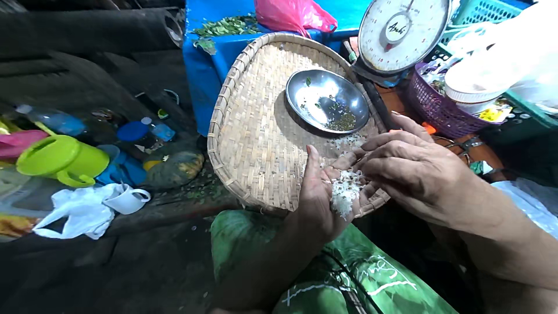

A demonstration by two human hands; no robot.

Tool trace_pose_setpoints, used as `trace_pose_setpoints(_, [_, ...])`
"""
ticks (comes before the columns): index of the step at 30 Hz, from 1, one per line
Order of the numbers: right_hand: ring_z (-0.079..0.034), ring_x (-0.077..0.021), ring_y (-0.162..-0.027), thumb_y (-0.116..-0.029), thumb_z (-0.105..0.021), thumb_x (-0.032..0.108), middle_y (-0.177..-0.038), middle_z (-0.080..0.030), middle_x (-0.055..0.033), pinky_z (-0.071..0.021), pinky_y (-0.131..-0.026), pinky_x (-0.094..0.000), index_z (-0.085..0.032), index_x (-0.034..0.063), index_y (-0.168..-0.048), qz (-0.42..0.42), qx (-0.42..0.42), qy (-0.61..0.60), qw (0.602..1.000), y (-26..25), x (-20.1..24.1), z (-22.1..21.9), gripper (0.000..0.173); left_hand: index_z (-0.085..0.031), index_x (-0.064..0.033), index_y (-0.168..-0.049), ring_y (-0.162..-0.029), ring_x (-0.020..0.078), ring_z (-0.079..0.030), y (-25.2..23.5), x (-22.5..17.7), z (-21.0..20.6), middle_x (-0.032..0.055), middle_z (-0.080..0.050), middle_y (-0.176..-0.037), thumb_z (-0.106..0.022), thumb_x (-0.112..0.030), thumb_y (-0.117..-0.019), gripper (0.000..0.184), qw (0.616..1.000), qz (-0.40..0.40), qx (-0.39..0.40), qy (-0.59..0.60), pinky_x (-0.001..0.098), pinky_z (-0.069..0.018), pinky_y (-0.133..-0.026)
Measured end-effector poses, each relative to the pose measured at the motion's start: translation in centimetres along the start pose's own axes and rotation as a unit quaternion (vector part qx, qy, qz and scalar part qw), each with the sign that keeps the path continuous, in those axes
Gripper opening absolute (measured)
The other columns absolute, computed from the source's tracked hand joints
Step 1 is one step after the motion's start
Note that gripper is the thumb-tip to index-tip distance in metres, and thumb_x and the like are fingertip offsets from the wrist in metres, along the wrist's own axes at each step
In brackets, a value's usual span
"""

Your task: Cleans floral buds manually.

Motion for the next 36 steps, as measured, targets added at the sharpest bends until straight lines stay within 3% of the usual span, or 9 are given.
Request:
trace_pose_setpoints(5, [-0.067, -0.0174, -0.114, -0.1053, -0.049, 0.033, -0.099, -0.073, 0.0016, -0.0270, -0.120, -0.0622, -0.077, 0.0171, -0.100, -0.030, 0.094, 0.043, 0.994, 1.0, -0.3, 1.3, 0.032, -0.056, -0.0053, -0.137, -0.120, 0.0244, -0.063, -0.1, 0.0, 0.0, 0.0140, -0.065, -0.130, -0.007, -0.077, -0.0951, 0.096, 1.000, 0.001, -0.023, -0.009, 0.0413, -0.0528, -0.100])
trace_pose_setpoints(8, [-0.068, -0.0208, -0.112, -0.1022, -0.052, 0.021, -0.099, -0.073, -0.0023, -0.0286, -0.119, -0.0636, -0.076, 0.0127, -0.099, -0.024, 0.070, 0.037, 0.997, 0.7, 0.0, 1.0, 0.025, -0.057, -0.0037, -0.135, -0.119, 0.0251, -0.063, 0.0, 0.1, 0.1, 0.0156, -0.064, -0.128, -0.009, -0.076, -0.0959, 0.095, 1.000, -0.010, -0.011, -0.006, 0.0410, -0.0518, -0.100])
trace_pose_setpoints(12, [-0.066, -0.0239, -0.116, -0.0995, -0.056, 0.017, -0.100, -0.073, -0.0050, -0.0284, -0.119, -0.0623, -0.075, 0.0090, -0.099, -0.011, 0.039, 0.019, 0.999, 0.3, 0.5, -0.3, 0.021, -0.059, -0.0071, -0.133, -0.107, 0.0192, -0.066, 0.0, 0.0, 0.5, 0.0117, -0.066, -0.121, -0.009, -0.075, -0.0964, 0.092, 0.999, -0.016, 0.013, -0.034, 0.0347, -0.0556, -0.091])
trace_pose_setpoints(17, [-0.061, -0.0309, -0.126, -0.1002, -0.058, 0.017, -0.111, -0.072, -0.0082, -0.0260, -0.118, -0.0685, -0.075, 0.0091, -0.115, 0.005, 0.018, 0.038, 0.999, -0.1, 1.1, -2.4, 0.024, -0.064, -0.0111, -0.122, -0.098, 0.0155, -0.069, 0.2, 0.0, 0.6, 0.0086, -0.070, -0.109, -0.025, -0.078, -0.0946, 0.082, 1.000, -0.001, 0.024, -0.002, 0.0318, -0.0570, -0.084])
trace_pose_setpoints(21, [-0.061, -0.0335, -0.123, -0.1010, -0.055, 0.012, -0.107, -0.072, -0.0099, -0.0213, -0.118, -0.0708, -0.075, 0.0104, -0.118, 0.018, 0.033, 0.073, 0.997, -0.1, 1.3, -3.2, 0.027, -0.062, -0.0108, -0.122, -0.098, 0.0156, -0.068, 0.3, 0.1, 0.4, 0.0085, -0.069, -0.108, -0.022, -0.076, -0.0958, 0.081, 1.000, 0.006, -0.006, 0.000, 0.0313, -0.0567, -0.084])
trace_pose_setpoints(24, [-0.063, -0.0313, -0.117, -0.1002, -0.054, 0.009, -0.098, -0.070, -0.0088, -0.0226, -0.119, -0.0691, -0.075, 0.0079, -0.106, 0.031, 0.011, 0.075, 0.997, -0.2, 1.1, -3.3, 0.021, -0.062, -0.0112, -0.122, -0.098, 0.0140, -0.067, 0.2, 0.1, 0.6, 0.0073, -0.069, -0.108, -0.017, -0.076, -0.0964, 0.083, 1.000, -0.002, 0.016, -0.020, 0.0302, -0.0558, -0.085])
trace_pose_setpoints(27, [-0.064, -0.0303, -0.118, -0.0979, -0.057, 0.009, -0.100, -0.072, -0.0091, -0.0246, -0.119, -0.0672, -0.075, 0.0068, -0.105, 0.031, -0.026, 0.059, 0.997, -0.1, 0.7, -2.7, 0.019, -0.063, -0.0118, -0.124, -0.102, 0.0157, -0.068, 0.1, 0.1, 0.6, 0.0081, -0.069, -0.112, -0.018, -0.076, -0.0964, 0.083, 0.999, -0.005, 0.029, -0.022, 0.0318, -0.0559, -0.087])
trace_pose_setpoints(30, [-0.066, -0.0296, -0.116, -0.0979, -0.060, 0.009, -0.099, -0.073, -0.0096, -0.0263, -0.118, -0.0675, -0.074, 0.0049, -0.104, 0.025, -0.045, 0.052, 0.997, -0.2, 0.5, -1.7, 0.016, -0.059, -0.0092, -0.130, -0.111, 0.0216, -0.065, 0.1, 0.0, 0.4, 0.0114, -0.066, -0.120, -0.015, -0.075, -0.0968, 0.086, 1.000, -0.011, 0.015, -0.009, 0.0391, -0.0535, -0.097])
trace_pose_setpoints(36, [-0.070, -0.0232, -0.104, -0.1014, -0.052, 0.012, -0.094, -0.073, -0.0054, -0.0329, -0.118, -0.0603, -0.074, 0.0076, -0.100, -0.011, 0.040, 0.057, 0.998, 0.5, 0.3, 0.7, 0.023, -0.055, -0.0057, -0.138, -0.122, 0.0258, -0.061, -0.1, 0.0, 0.0, 0.0146, -0.063, -0.130, -0.008, -0.076, -0.0961, 0.094, 0.999, -0.018, -0.027, -0.001, 0.0431, -0.0497, -0.103])
Point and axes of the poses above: each hand's wrist, its own y-axis away from the middle knuckle, its own z-axis out of the back of the hand, x = y × z, the point moved 1 cm from there along -y, towards the middle knuckle
